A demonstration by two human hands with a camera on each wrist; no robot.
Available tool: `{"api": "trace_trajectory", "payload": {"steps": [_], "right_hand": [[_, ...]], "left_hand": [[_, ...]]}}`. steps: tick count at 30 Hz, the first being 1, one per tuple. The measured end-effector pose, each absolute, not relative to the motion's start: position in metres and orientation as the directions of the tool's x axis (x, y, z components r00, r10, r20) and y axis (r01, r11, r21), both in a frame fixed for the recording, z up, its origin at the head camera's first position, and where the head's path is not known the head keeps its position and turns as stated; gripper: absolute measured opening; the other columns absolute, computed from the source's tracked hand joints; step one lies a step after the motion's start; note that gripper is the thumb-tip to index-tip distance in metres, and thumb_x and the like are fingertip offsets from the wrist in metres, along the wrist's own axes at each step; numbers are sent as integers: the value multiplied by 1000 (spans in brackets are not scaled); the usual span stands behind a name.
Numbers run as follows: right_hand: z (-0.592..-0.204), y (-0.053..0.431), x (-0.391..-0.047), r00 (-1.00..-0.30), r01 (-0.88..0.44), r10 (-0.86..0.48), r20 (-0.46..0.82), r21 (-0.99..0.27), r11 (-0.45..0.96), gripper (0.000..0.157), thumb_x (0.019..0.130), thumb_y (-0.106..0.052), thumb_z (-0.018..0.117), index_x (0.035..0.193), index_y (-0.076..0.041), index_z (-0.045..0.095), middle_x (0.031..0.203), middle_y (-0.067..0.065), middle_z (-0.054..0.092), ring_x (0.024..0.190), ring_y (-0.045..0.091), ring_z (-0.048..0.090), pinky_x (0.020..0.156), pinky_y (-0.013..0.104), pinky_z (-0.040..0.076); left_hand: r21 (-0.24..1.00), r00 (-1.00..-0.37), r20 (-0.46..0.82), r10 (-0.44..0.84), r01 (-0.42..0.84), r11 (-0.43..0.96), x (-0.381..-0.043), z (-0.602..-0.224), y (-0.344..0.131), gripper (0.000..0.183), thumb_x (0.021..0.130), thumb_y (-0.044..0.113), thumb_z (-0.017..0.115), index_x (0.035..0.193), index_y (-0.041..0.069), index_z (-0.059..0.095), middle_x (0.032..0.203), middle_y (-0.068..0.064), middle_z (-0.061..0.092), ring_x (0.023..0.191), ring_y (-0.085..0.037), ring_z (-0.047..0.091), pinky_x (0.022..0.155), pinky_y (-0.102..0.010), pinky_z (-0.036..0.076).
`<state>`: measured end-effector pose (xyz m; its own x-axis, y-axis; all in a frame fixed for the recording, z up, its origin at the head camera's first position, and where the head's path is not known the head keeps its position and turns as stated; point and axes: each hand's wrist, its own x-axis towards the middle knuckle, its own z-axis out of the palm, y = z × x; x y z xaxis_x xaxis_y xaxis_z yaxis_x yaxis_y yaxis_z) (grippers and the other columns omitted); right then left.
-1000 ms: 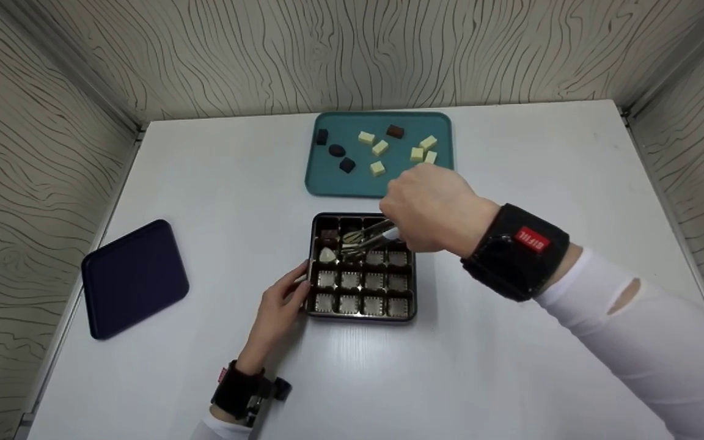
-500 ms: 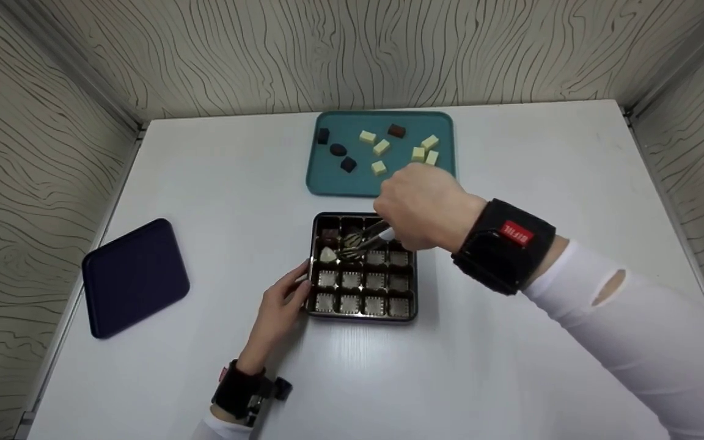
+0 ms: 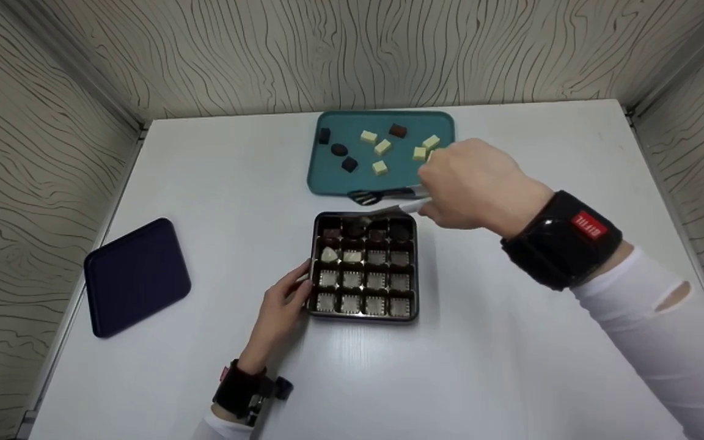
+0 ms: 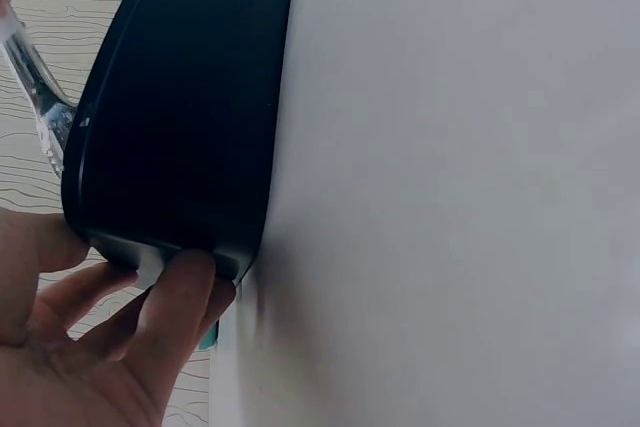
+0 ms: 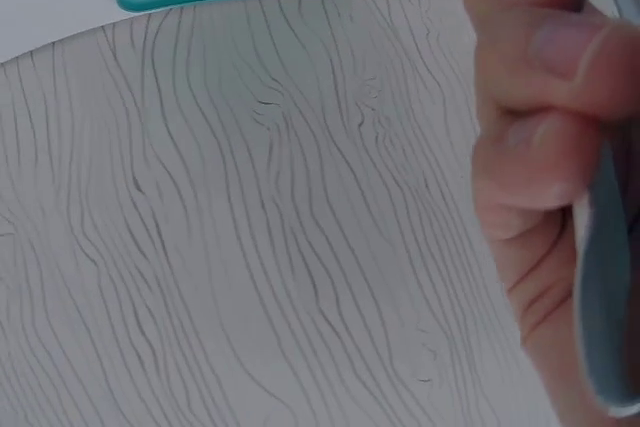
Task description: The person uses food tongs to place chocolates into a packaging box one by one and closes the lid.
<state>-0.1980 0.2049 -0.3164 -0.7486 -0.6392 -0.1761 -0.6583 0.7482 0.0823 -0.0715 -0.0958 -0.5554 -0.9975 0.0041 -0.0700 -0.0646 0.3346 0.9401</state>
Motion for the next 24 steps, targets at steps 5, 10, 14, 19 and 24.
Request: {"api": "trace_trajectory", "payload": {"steps": [5, 10, 14, 19, 24], "right_hand": [[-331, 227, -211, -818, -573, -561, -124, 89, 815, 31, 93, -29, 74, 71, -10, 63, 54, -1, 47, 50, 17, 44, 43, 33, 37], [-351, 237, -226, -866, -492, -480, -137, 71, 867, 34, 95, -29, 70, 70, -8, 60, 56, 0, 46, 52, 18, 45, 43, 30, 35], [-368, 235, -237, -885, -452, -444, -140, 36, 891, 39, 96, -31, 68, 68, -6, 59, 55, 1, 44, 53, 18, 44, 43, 30, 34], [-379, 225, -246, -895, -427, -421, -146, 7, 904, 40, 95, -30, 64, 64, -5, 57, 55, 0, 43, 52, 18, 44, 43, 29, 33], [-383, 217, -251, -898, -411, -406, -169, -7, 912, 40, 96, -30, 64, 65, -4, 58, 55, -1, 42, 52, 18, 44, 43, 27, 33]], "left_hand": [[937, -999, -43, 6, -38, 348, -71, -557, -96, 47, 108, 20, 57, 153, 5, 53, 148, -17, 65, 140, -33, 61, 124, -50, 45], [935, -999, -38, -1, -36, 354, -71, -558, -96, 46, 109, 20, 57, 152, 5, 54, 147, -18, 65, 140, -34, 61, 124, -51, 44], [934, -999, -50, -6, -48, 354, -71, -559, -96, 46, 109, 21, 57, 152, 5, 54, 147, -17, 65, 140, -34, 61, 125, -51, 44], [936, -998, -69, -8, -67, 344, -71, -559, -96, 47, 109, 22, 57, 153, 7, 53, 148, -16, 65, 141, -33, 60, 125, -50, 43], [934, -996, -91, 1, -85, 346, -71, -557, -96, 48, 109, 23, 56, 154, 7, 52, 150, -15, 63, 142, -32, 59, 126, -50, 42]]}}
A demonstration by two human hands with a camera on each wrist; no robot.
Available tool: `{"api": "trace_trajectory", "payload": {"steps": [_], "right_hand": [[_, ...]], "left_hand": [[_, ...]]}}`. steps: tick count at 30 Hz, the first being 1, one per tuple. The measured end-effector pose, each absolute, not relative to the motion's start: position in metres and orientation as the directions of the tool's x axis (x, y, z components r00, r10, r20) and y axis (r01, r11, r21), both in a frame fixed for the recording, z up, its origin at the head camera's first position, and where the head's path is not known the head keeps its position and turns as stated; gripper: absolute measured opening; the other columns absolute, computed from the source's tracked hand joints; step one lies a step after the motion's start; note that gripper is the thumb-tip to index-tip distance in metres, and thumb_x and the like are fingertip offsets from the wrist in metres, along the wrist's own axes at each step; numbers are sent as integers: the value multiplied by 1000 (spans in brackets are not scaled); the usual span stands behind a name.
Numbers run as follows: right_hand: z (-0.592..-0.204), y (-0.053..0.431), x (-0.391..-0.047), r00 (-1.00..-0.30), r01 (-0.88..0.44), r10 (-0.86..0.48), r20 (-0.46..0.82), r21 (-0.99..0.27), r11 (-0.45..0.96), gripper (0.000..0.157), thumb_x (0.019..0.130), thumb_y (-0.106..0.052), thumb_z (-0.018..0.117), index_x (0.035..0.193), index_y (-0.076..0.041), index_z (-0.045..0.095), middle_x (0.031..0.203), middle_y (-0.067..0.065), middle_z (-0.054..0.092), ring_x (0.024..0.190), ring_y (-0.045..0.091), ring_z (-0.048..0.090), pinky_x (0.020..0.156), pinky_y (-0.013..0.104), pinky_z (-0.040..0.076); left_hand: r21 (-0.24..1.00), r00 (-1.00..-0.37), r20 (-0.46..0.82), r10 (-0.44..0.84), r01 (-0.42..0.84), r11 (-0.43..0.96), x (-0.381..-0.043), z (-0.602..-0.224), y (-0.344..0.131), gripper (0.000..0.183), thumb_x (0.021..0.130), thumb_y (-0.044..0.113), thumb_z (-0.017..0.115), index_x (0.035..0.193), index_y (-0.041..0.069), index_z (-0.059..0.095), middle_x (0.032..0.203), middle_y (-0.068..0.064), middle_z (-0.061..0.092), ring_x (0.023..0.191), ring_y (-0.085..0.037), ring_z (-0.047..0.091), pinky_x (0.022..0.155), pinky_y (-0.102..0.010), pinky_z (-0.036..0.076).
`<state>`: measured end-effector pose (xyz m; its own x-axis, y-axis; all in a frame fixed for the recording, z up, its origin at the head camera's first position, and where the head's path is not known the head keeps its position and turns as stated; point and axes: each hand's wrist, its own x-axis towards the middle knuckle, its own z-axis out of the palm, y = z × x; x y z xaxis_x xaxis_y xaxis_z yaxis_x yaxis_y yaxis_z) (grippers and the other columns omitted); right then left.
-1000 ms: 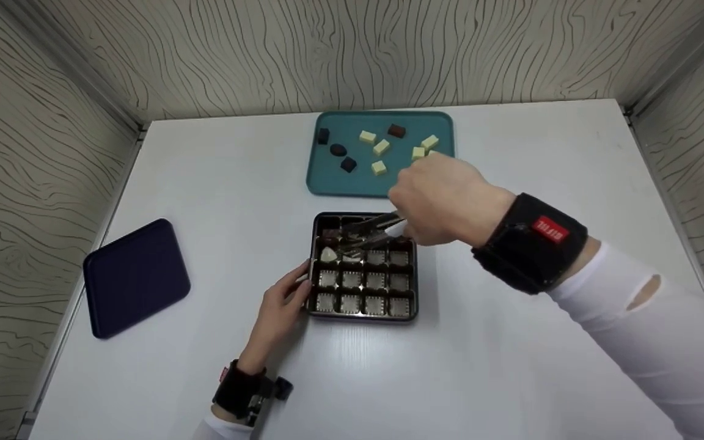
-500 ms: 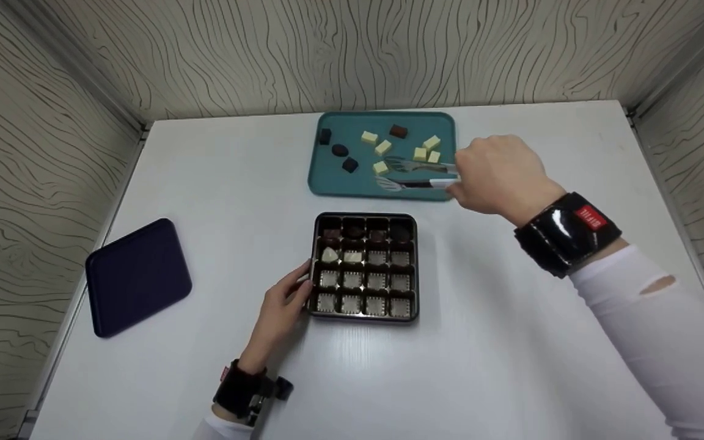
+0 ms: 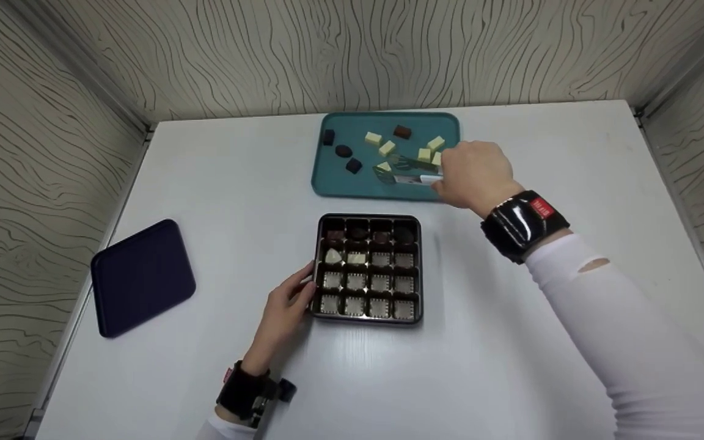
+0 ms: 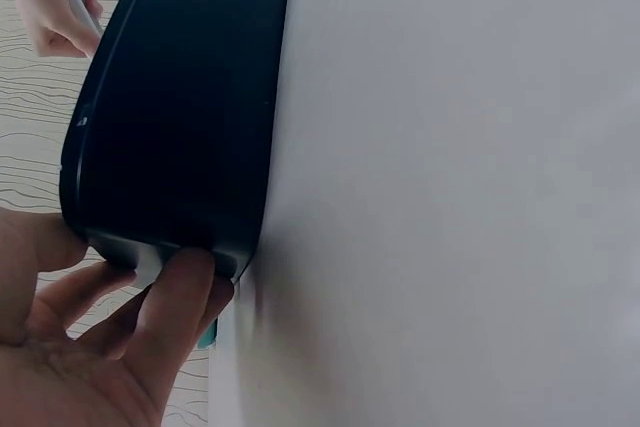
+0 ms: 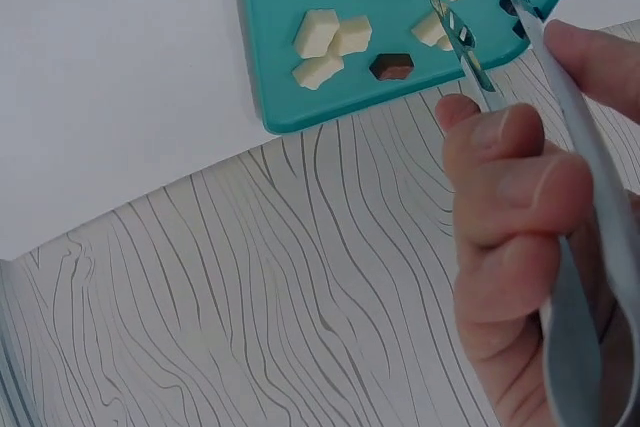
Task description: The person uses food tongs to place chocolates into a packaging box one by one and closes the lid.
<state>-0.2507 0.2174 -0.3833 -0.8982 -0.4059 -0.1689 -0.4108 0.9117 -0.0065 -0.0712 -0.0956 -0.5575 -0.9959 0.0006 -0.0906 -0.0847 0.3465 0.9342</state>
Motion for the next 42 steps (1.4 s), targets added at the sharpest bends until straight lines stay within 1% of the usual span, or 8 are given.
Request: {"api": "trace_trajectory", "payload": {"steps": [4, 11, 17, 20, 27, 36, 39, 42], "right_hand": [[-386, 211, -254, -902, -396, -391, -184, -8, 918, 40, 95, -31, 65, 67, -4, 58, 55, -1, 40, 52, 18, 43, 44, 27, 32], [-386, 201, -260, -901, -392, -385, -201, -6, 920, 46, 97, -34, 66, 61, -10, 49, 56, -4, 34, 52, 16, 40, 44, 26, 32], [-384, 196, -262, -898, -395, -388, -205, -11, 919, 49, 98, -32, 64, 58, -14, 42, 55, -6, 30, 52, 14, 37, 44, 26, 31], [-384, 194, -262, -897, -399, -393, -201, -11, 917, 50, 98, -32, 64, 57, -14, 40, 55, -6, 30, 53, 14, 37, 44, 26, 31], [-386, 192, -262, -895, -415, -410, -176, -10, 910, 46, 97, -29, 66, 60, -11, 47, 58, -2, 36, 55, 17, 40, 44, 28, 35], [-378, 198, -251, -894, -420, -417, -161, -15, 907, 51, 98, -29, 66, 57, -15, 39, 57, -5, 31, 54, 14, 35, 44, 27, 30], [-371, 204, -242, -890, -432, -431, -150, -29, 901, 45, 98, -29, 67, 60, -11, 50, 56, -3, 37, 54, 15, 39, 44, 28, 30], [-363, 213, -229, -878, -454, -455, -145, -44, 890, 33, 97, -30, 68, 72, -8, 69, 56, -1, 50, 54, 16, 46, 44, 29, 34]], "left_hand": [[933, -995, -101, 7, -92, 348, -71, -556, -95, 49, 109, 23, 56, 155, 7, 50, 149, -14, 64, 141, -30, 60, 127, -48, 42], [934, -995, -96, 1, -89, 347, -72, -557, -95, 49, 109, 23, 57, 154, 8, 51, 149, -15, 64, 140, -31, 61, 126, -49, 43], [940, -995, -103, 0, -98, 327, -72, -557, -95, 49, 109, 23, 57, 155, 8, 50, 149, -15, 64, 139, -30, 62, 126, -48, 43], [940, -995, -101, 4, -95, 327, -72, -558, -96, 49, 109, 23, 57, 155, 7, 50, 149, -15, 64, 139, -30, 62, 126, -48, 43], [937, -996, -92, 12, -83, 340, -72, -555, -96, 49, 110, 23, 55, 155, 6, 50, 152, -16, 61, 143, -30, 59, 126, -48, 43], [936, -996, -92, 10, -83, 342, -72, -555, -95, 49, 110, 23, 55, 155, 7, 50, 152, -14, 62, 145, -30, 57, 127, -47, 42], [941, -996, -87, 11, -79, 330, -72, -556, -95, 49, 110, 23, 55, 155, 7, 49, 152, -15, 62, 144, -31, 58, 127, -48, 42], [942, -996, -88, 13, -79, 326, -72, -557, -95, 49, 110, 23, 55, 156, 7, 49, 152, -15, 61, 144, -31, 58, 127, -48, 42]]}}
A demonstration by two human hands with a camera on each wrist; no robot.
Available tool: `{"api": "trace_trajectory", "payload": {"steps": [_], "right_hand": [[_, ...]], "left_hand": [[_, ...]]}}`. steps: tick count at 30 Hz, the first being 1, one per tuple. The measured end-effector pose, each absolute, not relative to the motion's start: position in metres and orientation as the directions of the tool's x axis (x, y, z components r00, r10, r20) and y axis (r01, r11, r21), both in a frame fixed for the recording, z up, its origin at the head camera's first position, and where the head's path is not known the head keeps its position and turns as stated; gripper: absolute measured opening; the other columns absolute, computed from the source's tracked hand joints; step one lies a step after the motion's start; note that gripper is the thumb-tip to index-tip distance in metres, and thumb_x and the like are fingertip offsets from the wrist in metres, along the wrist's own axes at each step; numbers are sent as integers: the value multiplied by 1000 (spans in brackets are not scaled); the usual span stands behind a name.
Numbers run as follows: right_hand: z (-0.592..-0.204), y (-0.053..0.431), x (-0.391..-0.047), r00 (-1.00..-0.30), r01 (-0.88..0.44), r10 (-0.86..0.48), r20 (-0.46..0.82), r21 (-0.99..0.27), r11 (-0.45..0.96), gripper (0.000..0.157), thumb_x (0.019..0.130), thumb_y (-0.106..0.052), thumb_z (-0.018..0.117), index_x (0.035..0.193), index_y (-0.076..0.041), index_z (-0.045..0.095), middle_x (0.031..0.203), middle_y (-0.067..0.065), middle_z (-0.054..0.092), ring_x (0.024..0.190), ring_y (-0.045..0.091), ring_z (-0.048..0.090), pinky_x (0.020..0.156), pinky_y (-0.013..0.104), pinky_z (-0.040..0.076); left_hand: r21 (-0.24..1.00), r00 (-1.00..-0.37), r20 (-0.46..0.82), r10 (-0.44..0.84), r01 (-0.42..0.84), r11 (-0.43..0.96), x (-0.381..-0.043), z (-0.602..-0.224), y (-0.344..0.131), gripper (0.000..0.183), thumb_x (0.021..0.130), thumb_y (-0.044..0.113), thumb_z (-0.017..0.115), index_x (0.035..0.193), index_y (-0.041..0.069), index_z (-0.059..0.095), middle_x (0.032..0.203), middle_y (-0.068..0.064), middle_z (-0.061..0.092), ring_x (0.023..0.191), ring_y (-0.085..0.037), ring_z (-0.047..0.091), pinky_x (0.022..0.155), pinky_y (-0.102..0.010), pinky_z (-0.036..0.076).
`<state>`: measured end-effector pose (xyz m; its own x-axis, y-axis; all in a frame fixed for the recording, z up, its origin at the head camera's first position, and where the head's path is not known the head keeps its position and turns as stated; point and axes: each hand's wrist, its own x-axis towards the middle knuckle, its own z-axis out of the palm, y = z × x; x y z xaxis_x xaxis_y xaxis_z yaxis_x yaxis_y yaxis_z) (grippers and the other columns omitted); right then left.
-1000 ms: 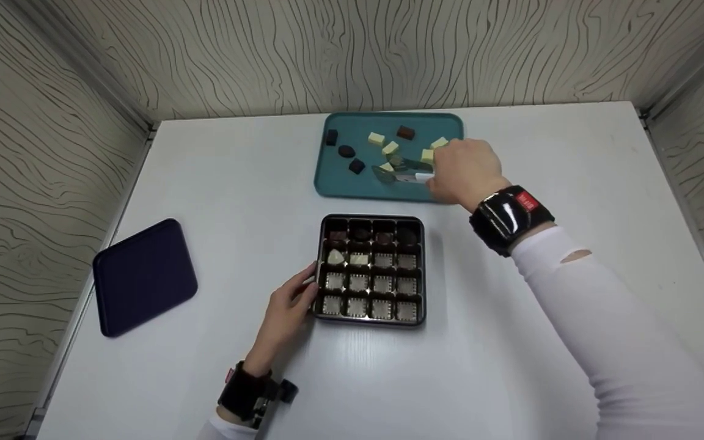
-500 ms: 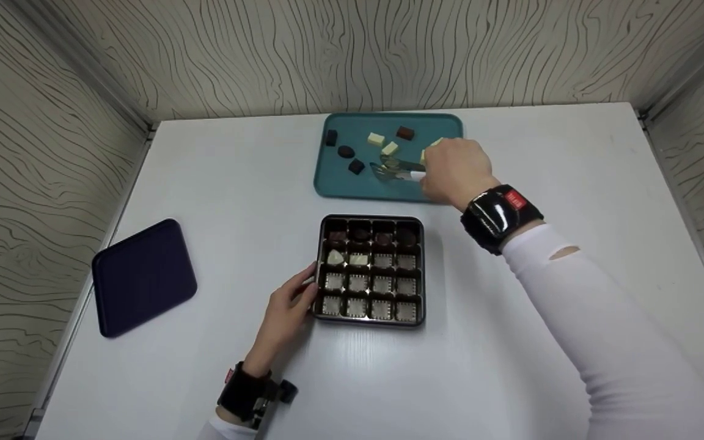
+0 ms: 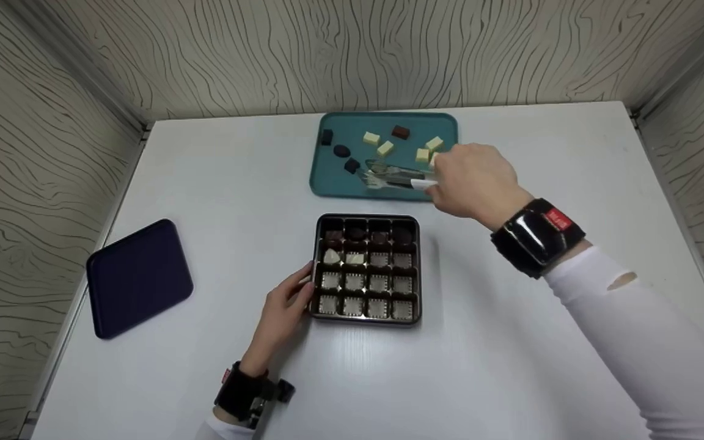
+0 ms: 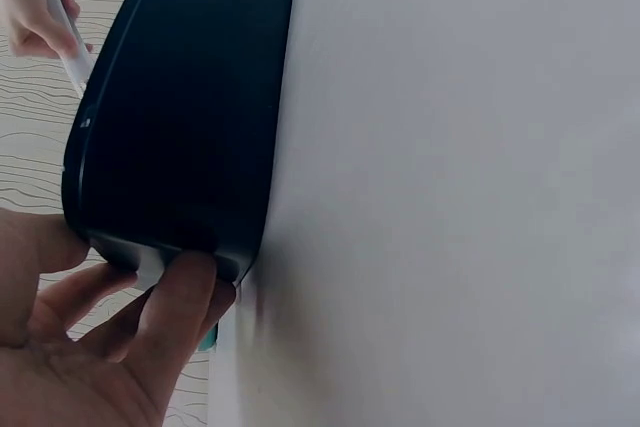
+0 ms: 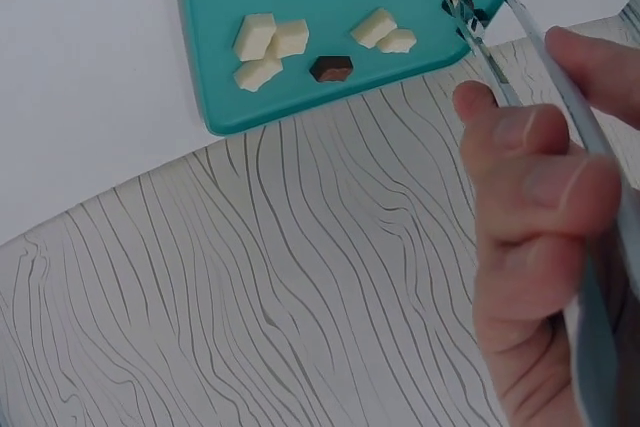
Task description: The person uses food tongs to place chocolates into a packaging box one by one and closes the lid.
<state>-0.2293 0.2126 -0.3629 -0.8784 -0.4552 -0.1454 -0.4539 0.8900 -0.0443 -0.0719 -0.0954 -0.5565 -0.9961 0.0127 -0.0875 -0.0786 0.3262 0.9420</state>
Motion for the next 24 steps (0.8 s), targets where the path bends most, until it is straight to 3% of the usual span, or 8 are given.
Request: {"api": "trace_trajectory", "payload": {"steps": [3, 7, 14, 24], "right_hand": [[-357, 224, -213, -864, -483, -485, -132, -50, 874, 24, 97, -29, 70, 86, -10, 77, 57, -1, 56, 54, 16, 48, 46, 29, 37], [-353, 241, -192, -844, -526, -525, -111, -27, 850, 19, 96, -32, 73, 92, -13, 77, 56, -4, 52, 53, 13, 45, 47, 27, 36], [-354, 271, -164, -764, -645, -644, -36, 48, 762, 17, 90, -34, 80, 86, -21, 70, 53, -13, 45, 50, 4, 34, 46, 21, 28], [-362, 277, -153, -675, -735, -736, -51, 137, 665, 20, 84, -34, 85, 86, -21, 71, 53, -12, 53, 49, 2, 36, 44, 23, 34]], "left_hand": [[940, -996, -90, 11, -82, 330, -72, -556, -95, 49, 109, 23, 56, 156, 7, 49, 152, -15, 61, 144, -30, 58, 127, -47, 42], [935, -996, -90, 6, -82, 345, -72, -556, -95, 48, 109, 22, 56, 155, 8, 51, 152, -15, 62, 144, -31, 58, 127, -48, 42], [940, -995, -98, -6, -94, 327, -72, -556, -96, 47, 109, 20, 56, 154, 8, 52, 150, -14, 63, 141, -30, 61, 126, -48, 43], [940, -995, -96, -12, -94, 327, -71, -556, -95, 47, 108, 22, 57, 154, 10, 53, 147, -12, 66, 138, -30, 62, 127, -50, 42]]}}
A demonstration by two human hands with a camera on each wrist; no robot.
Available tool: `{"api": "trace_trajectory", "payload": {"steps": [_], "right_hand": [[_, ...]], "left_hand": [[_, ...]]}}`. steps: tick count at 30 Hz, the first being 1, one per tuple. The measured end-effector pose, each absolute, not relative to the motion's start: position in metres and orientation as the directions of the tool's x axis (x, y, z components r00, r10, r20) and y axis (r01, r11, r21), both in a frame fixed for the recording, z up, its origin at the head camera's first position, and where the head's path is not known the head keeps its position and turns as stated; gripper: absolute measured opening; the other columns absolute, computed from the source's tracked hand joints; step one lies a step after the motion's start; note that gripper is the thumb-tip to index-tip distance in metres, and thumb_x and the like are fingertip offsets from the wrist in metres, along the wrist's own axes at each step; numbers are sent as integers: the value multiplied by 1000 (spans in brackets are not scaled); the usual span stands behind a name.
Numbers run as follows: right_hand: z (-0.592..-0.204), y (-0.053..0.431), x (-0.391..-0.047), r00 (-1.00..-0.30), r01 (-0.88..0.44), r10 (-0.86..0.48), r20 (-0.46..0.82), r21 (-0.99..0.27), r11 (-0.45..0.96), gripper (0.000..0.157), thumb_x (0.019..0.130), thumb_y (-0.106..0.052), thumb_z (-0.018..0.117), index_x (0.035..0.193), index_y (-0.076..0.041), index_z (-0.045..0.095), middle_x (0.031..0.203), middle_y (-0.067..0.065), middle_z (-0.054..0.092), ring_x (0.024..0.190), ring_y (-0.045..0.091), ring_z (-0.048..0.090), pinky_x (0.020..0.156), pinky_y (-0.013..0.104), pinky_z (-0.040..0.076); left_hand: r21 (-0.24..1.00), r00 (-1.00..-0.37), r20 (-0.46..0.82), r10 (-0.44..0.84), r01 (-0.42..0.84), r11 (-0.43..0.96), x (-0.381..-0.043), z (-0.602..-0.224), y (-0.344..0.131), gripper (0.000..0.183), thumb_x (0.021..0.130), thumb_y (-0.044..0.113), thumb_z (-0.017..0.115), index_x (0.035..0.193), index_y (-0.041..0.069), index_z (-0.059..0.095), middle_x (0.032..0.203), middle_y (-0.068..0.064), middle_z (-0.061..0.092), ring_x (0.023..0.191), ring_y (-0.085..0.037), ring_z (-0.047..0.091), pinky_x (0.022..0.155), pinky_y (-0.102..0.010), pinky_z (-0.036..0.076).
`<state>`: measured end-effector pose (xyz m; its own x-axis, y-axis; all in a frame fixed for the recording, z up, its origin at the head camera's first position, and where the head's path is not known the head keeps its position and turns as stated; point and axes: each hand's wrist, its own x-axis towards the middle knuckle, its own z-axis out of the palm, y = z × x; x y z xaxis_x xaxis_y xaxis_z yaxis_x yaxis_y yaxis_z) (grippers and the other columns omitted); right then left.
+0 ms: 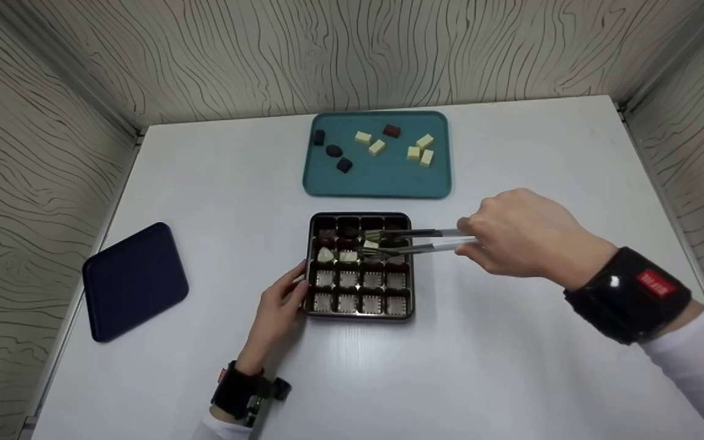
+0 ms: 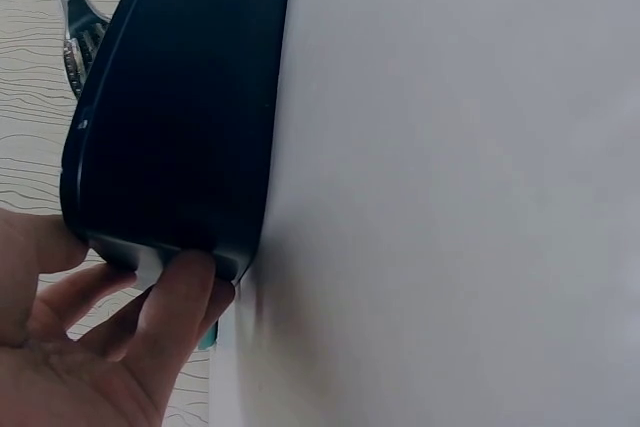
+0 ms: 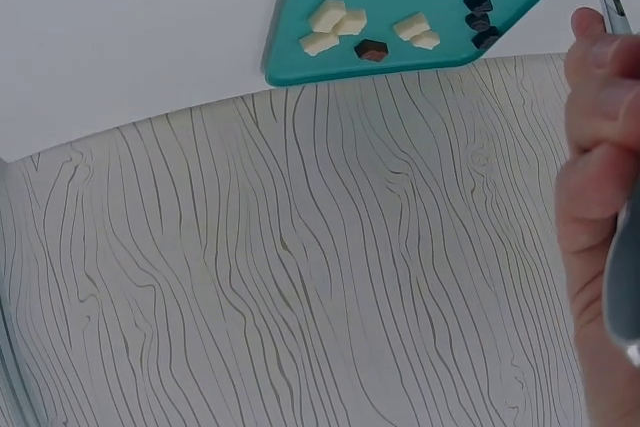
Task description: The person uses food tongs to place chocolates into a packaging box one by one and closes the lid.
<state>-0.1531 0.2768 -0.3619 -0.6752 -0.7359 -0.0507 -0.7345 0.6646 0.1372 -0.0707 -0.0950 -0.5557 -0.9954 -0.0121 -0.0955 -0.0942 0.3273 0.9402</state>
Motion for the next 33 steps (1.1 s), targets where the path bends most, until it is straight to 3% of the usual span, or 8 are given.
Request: {"api": "trace_trajectory", "payload": {"steps": [7, 21, 33], "right_hand": [[-365, 270, -160, -647, -760, -757, -90, 156, 631, 20, 86, -33, 85, 94, -17, 77, 58, -7, 63, 49, 3, 43, 44, 26, 44], [-363, 258, -175, -591, -804, -797, -120, 165, 571, 20, 86, -31, 85, 90, -14, 74, 56, -7, 58, 49, 4, 46, 47, 27, 48], [-358, 263, -177, -635, -773, -760, -138, 140, 619, 22, 86, -33, 85, 93, -14, 75, 57, -8, 60, 51, 4, 46, 46, 28, 45]], "left_hand": [[942, -995, -101, -8, -99, 319, -71, -556, -95, 47, 108, 21, 57, 154, 10, 52, 149, -13, 65, 139, -29, 62, 125, -48, 44], [936, -997, -79, -11, -78, 344, -71, -557, -94, 47, 109, 21, 57, 153, 9, 53, 148, -14, 65, 140, -32, 61, 125, -49, 44], [933, -996, -85, -14, -84, 351, -70, -556, -95, 46, 108, 20, 57, 153, 8, 53, 149, -15, 65, 141, -32, 61, 126, -50, 42]]}}
